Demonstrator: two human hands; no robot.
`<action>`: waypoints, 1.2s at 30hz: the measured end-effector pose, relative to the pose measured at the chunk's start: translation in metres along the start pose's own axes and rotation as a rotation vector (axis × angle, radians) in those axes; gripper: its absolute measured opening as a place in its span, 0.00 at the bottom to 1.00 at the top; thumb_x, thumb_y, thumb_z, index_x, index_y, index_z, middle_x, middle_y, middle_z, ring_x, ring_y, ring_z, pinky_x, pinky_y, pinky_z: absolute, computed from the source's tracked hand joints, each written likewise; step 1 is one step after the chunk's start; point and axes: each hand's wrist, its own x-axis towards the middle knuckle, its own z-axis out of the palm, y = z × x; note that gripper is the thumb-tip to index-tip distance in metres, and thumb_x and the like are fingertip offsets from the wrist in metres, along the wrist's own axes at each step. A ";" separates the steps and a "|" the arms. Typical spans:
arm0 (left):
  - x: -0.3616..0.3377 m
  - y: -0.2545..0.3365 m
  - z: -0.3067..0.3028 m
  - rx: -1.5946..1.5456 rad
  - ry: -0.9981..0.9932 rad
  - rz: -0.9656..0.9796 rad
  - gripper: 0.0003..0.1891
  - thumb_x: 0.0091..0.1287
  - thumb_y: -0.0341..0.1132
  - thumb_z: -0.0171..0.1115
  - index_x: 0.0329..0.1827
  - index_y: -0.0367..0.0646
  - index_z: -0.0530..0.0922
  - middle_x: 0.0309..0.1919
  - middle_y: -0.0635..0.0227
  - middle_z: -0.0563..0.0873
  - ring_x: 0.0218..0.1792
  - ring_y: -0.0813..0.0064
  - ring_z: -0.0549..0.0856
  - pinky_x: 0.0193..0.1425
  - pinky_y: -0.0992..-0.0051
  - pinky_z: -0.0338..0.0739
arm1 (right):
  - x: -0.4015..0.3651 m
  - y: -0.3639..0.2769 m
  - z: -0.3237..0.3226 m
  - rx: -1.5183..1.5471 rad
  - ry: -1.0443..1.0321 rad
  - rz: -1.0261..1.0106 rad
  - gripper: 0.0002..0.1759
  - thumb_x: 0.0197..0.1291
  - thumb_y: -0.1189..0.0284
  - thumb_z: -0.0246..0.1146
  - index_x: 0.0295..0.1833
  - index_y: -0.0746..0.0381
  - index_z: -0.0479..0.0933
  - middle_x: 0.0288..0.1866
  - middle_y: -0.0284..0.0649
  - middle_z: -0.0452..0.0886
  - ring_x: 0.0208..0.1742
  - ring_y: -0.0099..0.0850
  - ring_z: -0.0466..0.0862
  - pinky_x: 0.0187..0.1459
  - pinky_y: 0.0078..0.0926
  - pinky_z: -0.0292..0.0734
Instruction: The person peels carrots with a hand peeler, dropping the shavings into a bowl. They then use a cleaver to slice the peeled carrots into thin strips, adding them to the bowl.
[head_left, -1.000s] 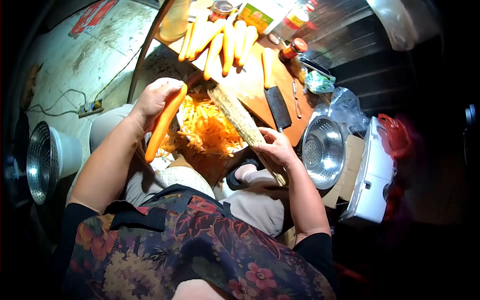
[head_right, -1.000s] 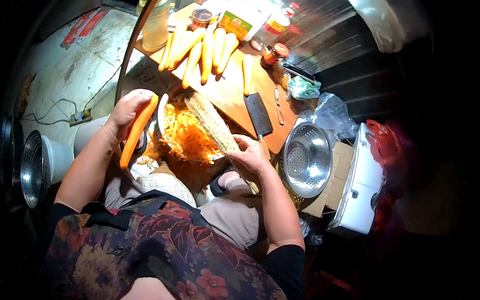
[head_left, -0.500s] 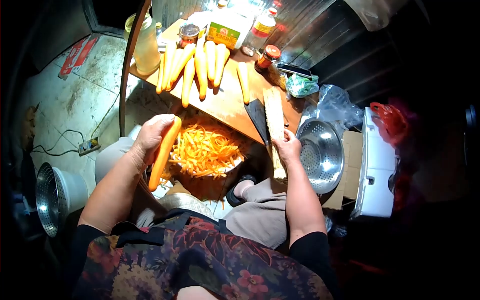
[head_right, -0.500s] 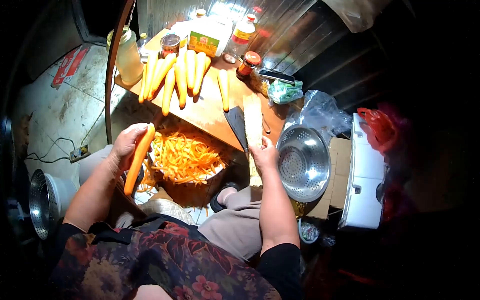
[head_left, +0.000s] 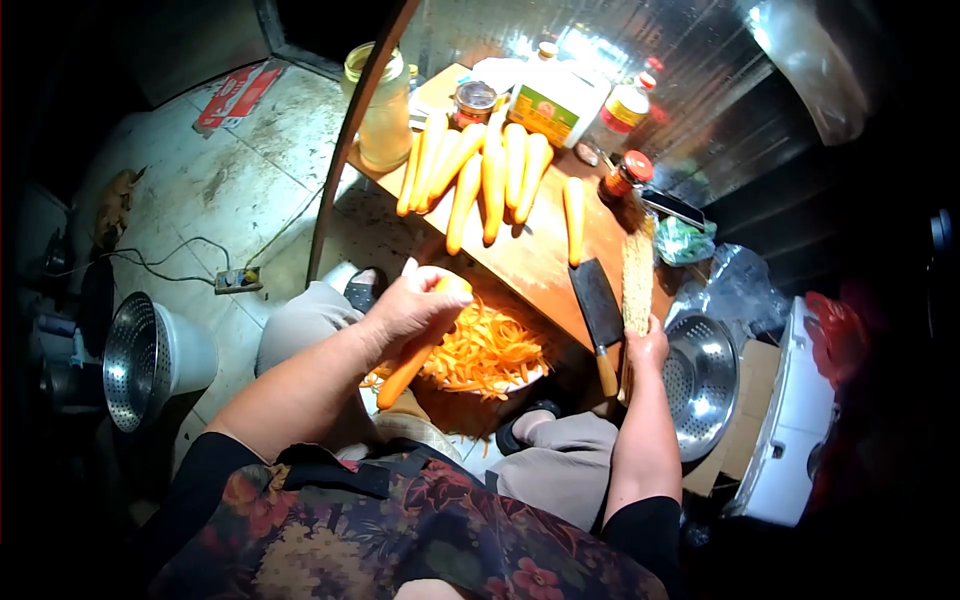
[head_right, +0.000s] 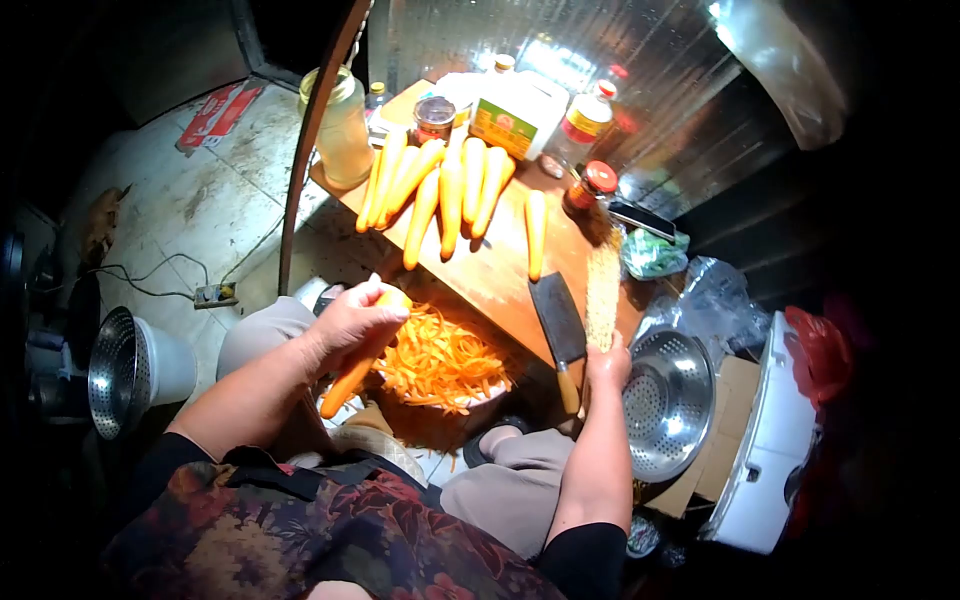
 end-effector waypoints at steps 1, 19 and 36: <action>0.006 -0.008 -0.003 0.028 0.012 0.041 0.16 0.62 0.34 0.67 0.50 0.40 0.75 0.34 0.69 0.79 0.33 0.79 0.80 0.39 0.78 0.77 | 0.001 -0.001 0.001 -0.012 0.012 -0.001 0.32 0.49 0.65 0.70 0.62 0.59 0.73 0.51 0.49 0.82 0.52 0.46 0.82 0.54 0.38 0.75; 0.024 -0.008 0.009 0.065 -0.008 0.003 0.25 0.57 0.29 0.72 0.55 0.36 0.71 0.39 0.64 0.83 0.37 0.77 0.83 0.42 0.78 0.79 | -0.024 -0.048 -0.008 -0.117 -0.128 -0.238 0.19 0.49 0.65 0.63 0.46 0.63 0.79 0.42 0.55 0.82 0.48 0.51 0.81 0.52 0.42 0.76; 0.031 -0.015 0.000 0.068 -0.018 -0.067 0.18 0.66 0.41 0.62 0.55 0.42 0.73 0.39 0.63 0.81 0.33 0.69 0.84 0.36 0.71 0.81 | -0.076 -0.053 -0.007 0.029 -0.231 0.028 0.23 0.45 0.72 0.63 0.49 0.63 0.67 0.49 0.53 0.78 0.51 0.50 0.80 0.53 0.41 0.74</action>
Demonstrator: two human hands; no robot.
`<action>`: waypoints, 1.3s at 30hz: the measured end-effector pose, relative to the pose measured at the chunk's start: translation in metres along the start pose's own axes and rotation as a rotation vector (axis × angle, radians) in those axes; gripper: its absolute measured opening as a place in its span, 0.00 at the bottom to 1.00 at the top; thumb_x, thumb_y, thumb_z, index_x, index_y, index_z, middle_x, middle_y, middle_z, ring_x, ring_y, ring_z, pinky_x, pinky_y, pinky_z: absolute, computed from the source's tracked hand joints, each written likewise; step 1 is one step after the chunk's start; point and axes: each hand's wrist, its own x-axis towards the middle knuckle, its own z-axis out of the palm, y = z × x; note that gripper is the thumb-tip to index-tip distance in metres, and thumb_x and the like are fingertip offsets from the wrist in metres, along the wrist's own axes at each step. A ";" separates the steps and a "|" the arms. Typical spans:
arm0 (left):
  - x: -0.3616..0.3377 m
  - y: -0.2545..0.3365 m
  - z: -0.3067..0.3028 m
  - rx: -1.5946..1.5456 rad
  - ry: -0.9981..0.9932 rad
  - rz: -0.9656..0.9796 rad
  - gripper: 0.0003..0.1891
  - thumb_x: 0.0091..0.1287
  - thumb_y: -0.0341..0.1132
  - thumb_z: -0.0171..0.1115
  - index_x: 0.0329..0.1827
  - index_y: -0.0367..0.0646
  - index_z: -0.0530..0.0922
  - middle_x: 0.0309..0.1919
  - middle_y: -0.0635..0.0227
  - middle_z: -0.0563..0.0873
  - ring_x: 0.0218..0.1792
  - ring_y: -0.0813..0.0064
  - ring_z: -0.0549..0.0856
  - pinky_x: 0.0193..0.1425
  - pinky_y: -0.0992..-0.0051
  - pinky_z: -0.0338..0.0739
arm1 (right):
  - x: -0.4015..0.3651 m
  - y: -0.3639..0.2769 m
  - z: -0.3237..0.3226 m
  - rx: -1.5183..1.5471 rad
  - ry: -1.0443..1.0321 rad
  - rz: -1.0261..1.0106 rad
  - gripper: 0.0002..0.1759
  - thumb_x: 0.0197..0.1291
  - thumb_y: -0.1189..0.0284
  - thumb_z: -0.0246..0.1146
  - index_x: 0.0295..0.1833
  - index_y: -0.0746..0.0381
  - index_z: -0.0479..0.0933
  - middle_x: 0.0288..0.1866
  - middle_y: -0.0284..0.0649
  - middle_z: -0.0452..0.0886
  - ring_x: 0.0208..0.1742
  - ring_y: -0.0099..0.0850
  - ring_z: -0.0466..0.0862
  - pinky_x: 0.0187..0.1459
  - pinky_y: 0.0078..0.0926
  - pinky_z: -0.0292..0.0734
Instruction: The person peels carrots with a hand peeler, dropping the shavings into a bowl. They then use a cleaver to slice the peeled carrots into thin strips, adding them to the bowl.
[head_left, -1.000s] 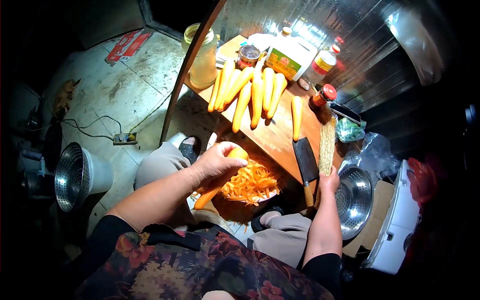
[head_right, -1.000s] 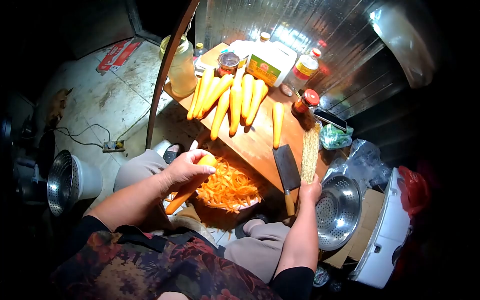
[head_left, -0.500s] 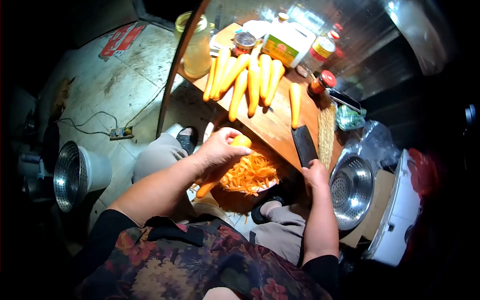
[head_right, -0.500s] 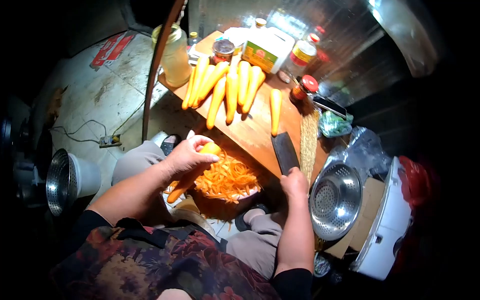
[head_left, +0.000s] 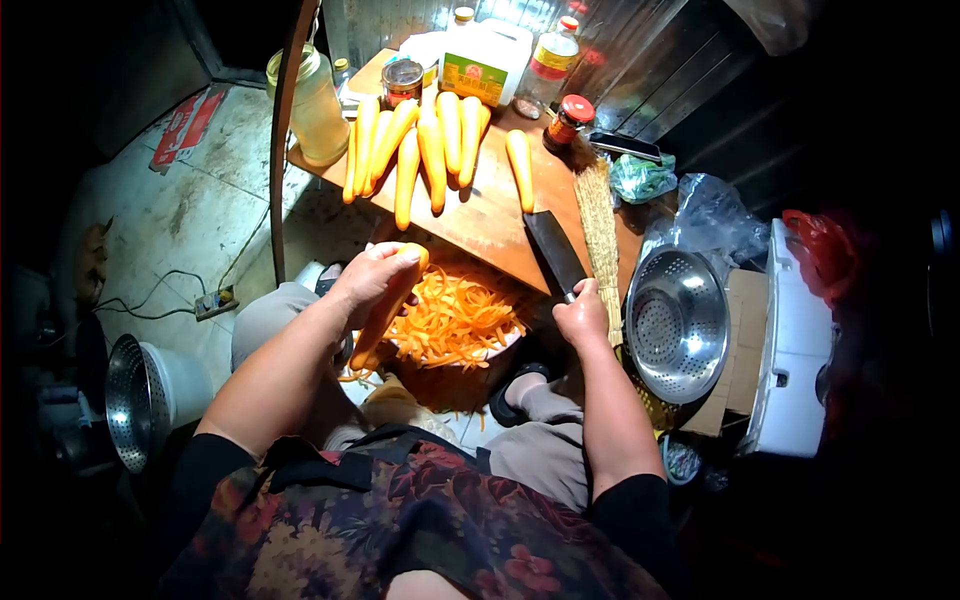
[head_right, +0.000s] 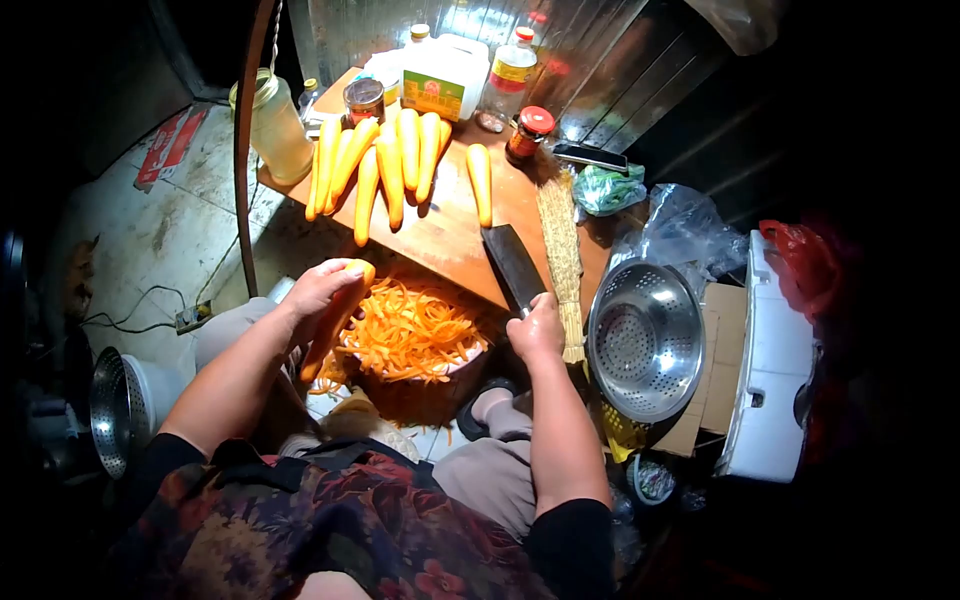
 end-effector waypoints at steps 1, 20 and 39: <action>0.000 -0.001 -0.002 0.064 -0.004 -0.018 0.18 0.66 0.41 0.62 0.54 0.42 0.73 0.39 0.63 0.81 0.33 0.69 0.83 0.36 0.71 0.81 | -0.007 -0.005 -0.003 0.075 0.018 -0.014 0.22 0.46 0.71 0.62 0.49 0.63 0.68 0.46 0.53 0.79 0.49 0.50 0.81 0.51 0.41 0.75; 0.042 -0.008 0.038 0.353 0.051 0.083 0.14 0.60 0.31 0.66 0.48 0.37 0.79 0.35 0.65 0.84 0.32 0.74 0.83 0.36 0.76 0.78 | -0.101 -0.027 -0.013 0.545 -0.188 -0.450 0.20 0.53 0.67 0.63 0.53 0.59 0.74 0.31 0.46 0.82 0.34 0.40 0.84 0.39 0.33 0.78; 0.029 -0.027 0.021 0.857 -0.177 0.396 0.10 0.68 0.32 0.60 0.50 0.39 0.76 0.42 0.66 0.81 0.44 0.78 0.81 0.47 0.76 0.78 | -0.110 -0.058 -0.006 0.345 -0.052 -0.752 0.27 0.49 0.68 0.62 0.58 0.62 0.71 0.43 0.50 0.82 0.43 0.43 0.84 0.46 0.36 0.80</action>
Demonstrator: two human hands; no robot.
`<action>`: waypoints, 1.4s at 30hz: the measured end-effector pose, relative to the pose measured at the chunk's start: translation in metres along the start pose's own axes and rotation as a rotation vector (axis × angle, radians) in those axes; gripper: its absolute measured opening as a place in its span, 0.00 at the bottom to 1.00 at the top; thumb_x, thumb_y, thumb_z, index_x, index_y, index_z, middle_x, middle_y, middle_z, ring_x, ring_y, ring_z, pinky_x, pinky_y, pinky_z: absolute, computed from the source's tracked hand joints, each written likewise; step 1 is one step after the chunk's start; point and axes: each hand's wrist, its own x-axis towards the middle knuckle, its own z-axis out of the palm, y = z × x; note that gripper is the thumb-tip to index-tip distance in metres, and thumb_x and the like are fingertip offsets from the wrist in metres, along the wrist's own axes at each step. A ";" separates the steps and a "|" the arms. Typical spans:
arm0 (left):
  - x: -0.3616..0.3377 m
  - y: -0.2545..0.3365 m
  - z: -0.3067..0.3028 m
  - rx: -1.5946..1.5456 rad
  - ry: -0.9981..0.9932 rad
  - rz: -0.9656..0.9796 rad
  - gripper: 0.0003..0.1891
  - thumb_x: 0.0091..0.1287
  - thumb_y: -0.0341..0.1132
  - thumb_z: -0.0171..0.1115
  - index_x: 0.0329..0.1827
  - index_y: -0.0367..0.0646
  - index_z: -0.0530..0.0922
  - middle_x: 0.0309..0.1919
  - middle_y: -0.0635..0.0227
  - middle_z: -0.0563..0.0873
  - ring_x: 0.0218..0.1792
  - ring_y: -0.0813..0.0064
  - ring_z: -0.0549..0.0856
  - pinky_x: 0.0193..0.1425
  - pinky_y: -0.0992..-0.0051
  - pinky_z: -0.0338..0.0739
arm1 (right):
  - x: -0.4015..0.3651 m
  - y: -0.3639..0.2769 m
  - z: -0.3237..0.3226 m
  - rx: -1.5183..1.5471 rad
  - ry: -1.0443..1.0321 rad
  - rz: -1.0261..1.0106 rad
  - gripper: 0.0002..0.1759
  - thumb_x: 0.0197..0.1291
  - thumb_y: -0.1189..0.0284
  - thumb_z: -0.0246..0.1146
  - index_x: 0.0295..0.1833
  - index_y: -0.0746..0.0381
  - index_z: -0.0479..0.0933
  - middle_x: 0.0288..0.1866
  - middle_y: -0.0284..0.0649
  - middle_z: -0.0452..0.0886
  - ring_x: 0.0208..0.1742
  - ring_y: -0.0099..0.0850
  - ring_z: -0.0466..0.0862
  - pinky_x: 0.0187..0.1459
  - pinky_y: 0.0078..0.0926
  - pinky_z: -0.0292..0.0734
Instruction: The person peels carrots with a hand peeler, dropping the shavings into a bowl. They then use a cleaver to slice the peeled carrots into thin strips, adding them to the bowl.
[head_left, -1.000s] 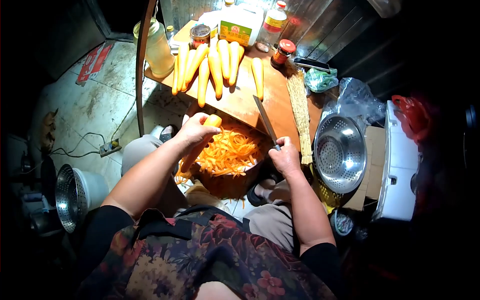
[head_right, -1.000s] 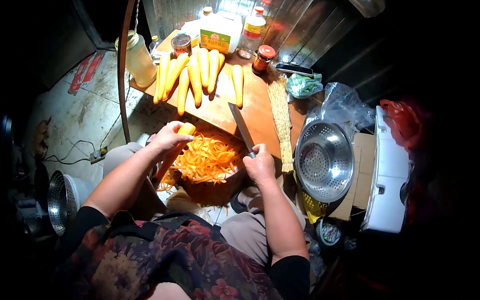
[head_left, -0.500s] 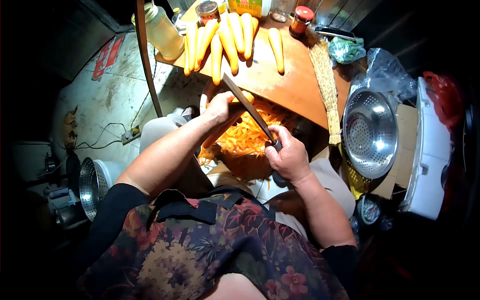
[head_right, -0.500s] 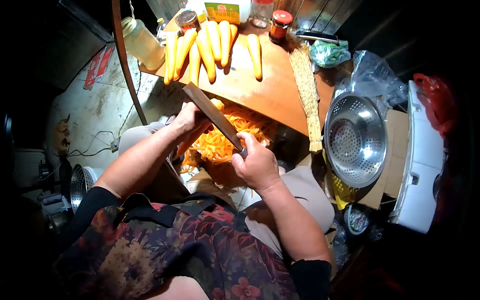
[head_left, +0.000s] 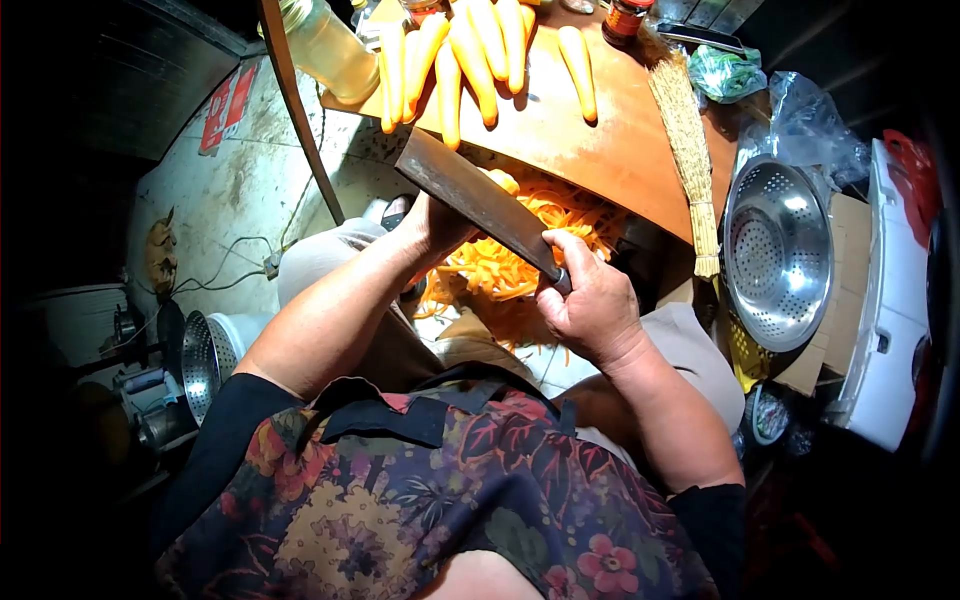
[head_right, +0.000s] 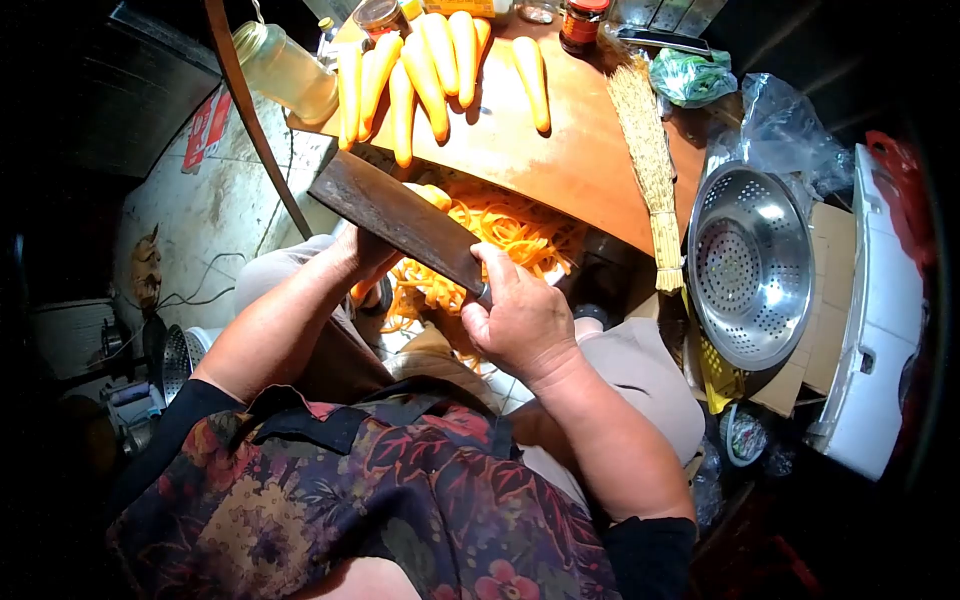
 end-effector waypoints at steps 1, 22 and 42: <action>0.001 -0.004 -0.001 0.110 0.011 0.071 0.10 0.68 0.31 0.61 0.49 0.39 0.76 0.41 0.67 0.82 0.44 0.79 0.81 0.47 0.76 0.78 | 0.000 0.000 0.000 0.009 -0.004 0.000 0.28 0.48 0.68 0.62 0.58 0.62 0.70 0.42 0.50 0.82 0.42 0.43 0.84 0.46 0.36 0.80; -0.051 0.027 -0.023 -0.560 0.239 -0.150 0.13 0.60 0.35 0.68 0.42 0.37 0.78 0.30 0.71 0.81 0.27 0.83 0.79 0.32 0.82 0.75 | -0.061 0.056 0.054 0.048 -0.346 0.394 0.21 0.56 0.66 0.56 0.54 0.63 0.75 0.39 0.60 0.82 0.45 0.54 0.82 0.49 0.44 0.76; 0.142 0.020 -0.006 0.071 0.442 -0.297 0.35 0.49 0.33 0.71 0.63 0.38 0.69 0.55 0.50 0.78 0.56 0.58 0.79 0.59 0.66 0.75 | 0.033 0.004 -0.021 0.655 0.335 0.466 0.18 0.54 0.71 0.62 0.49 0.70 0.76 0.26 0.45 0.81 0.28 0.34 0.82 0.36 0.32 0.77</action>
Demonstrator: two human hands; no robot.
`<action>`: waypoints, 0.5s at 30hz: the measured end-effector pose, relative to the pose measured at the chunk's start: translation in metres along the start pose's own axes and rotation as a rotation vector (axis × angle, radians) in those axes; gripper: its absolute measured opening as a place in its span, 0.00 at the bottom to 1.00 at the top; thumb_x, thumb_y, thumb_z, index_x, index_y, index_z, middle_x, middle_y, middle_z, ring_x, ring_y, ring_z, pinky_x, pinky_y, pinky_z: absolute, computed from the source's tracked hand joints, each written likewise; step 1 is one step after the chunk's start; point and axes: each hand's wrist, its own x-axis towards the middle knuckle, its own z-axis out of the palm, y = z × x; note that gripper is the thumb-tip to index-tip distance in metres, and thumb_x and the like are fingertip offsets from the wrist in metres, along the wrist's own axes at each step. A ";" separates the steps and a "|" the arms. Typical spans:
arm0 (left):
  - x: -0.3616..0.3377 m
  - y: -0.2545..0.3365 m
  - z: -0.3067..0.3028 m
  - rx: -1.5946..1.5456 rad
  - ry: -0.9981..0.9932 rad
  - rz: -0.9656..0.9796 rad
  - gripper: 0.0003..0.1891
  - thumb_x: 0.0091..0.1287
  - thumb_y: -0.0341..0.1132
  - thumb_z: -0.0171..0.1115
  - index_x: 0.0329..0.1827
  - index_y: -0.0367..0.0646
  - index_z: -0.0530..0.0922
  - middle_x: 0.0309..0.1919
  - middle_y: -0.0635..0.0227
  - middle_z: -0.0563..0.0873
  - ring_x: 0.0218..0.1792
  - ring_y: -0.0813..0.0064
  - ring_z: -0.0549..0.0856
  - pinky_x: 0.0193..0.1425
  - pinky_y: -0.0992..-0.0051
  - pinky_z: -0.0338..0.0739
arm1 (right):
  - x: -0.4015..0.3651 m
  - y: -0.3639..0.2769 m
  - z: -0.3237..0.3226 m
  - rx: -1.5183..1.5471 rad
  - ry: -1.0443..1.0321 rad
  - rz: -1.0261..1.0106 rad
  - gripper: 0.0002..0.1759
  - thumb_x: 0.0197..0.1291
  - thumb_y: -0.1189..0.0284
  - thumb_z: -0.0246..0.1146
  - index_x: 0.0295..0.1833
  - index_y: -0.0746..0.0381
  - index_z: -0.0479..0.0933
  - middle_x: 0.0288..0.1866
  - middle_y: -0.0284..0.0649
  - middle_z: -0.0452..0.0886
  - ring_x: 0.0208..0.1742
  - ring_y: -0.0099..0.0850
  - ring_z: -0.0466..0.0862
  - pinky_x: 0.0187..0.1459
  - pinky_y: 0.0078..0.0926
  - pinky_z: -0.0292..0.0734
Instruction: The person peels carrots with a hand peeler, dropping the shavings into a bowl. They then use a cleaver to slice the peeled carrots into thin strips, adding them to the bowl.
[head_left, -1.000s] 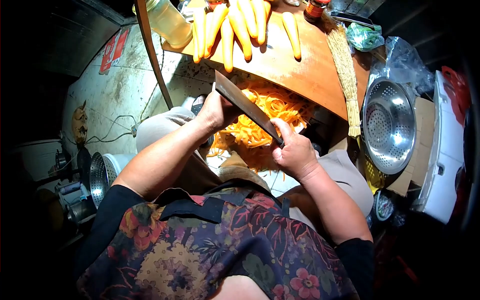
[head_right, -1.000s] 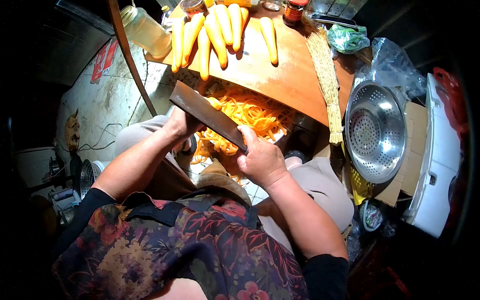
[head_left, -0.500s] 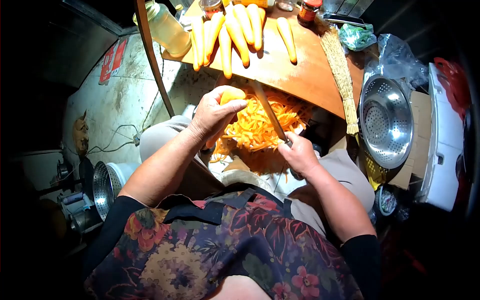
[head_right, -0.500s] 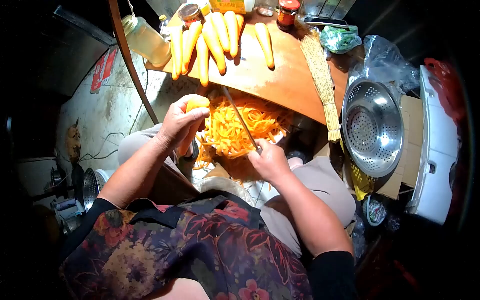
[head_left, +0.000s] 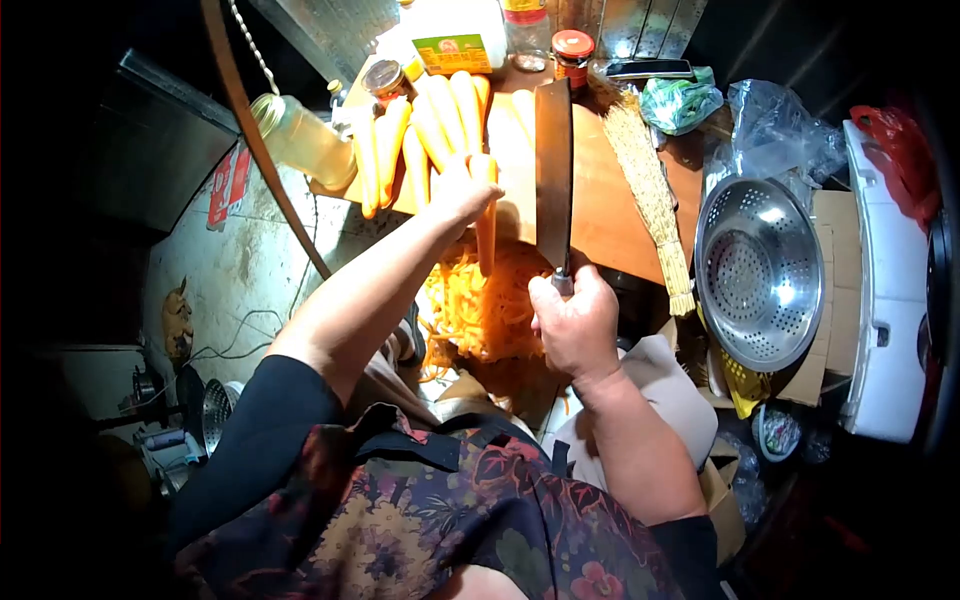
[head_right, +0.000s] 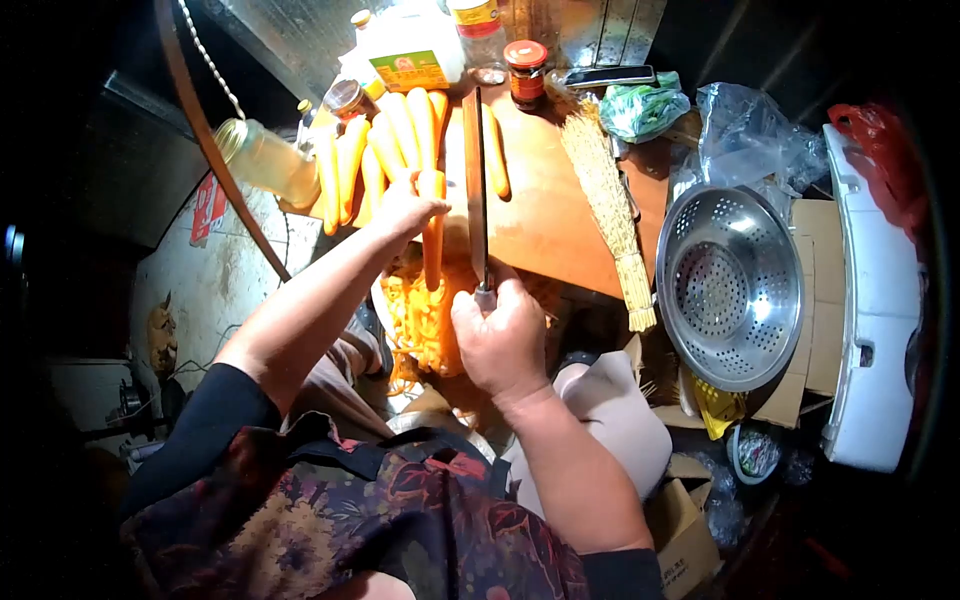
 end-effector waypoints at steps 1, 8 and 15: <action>0.018 -0.006 0.012 0.077 0.068 0.092 0.36 0.49 0.34 0.72 0.63 0.36 0.68 0.56 0.49 0.78 0.58 0.57 0.78 0.61 0.66 0.73 | 0.001 0.012 -0.003 -0.152 0.015 -0.151 0.18 0.54 0.71 0.62 0.50 0.70 0.76 0.26 0.45 0.81 0.27 0.34 0.82 0.36 0.32 0.77; 0.085 0.023 0.046 0.527 0.192 0.365 0.32 0.57 0.38 0.69 0.63 0.34 0.67 0.51 0.45 0.79 0.57 0.48 0.77 0.62 0.61 0.71 | 0.000 -0.009 -0.023 0.183 -0.004 0.142 0.21 0.57 0.75 0.60 0.56 0.68 0.73 0.35 0.39 0.82 0.34 0.25 0.81 0.41 0.25 0.77; 0.094 0.071 0.043 0.786 0.096 0.250 0.17 0.65 0.32 0.53 0.56 0.38 0.72 0.51 0.45 0.77 0.52 0.51 0.79 0.57 0.60 0.74 | -0.001 -0.008 -0.029 0.193 -0.041 0.161 0.19 0.59 0.73 0.62 0.54 0.69 0.73 0.34 0.39 0.83 0.34 0.25 0.83 0.41 0.25 0.78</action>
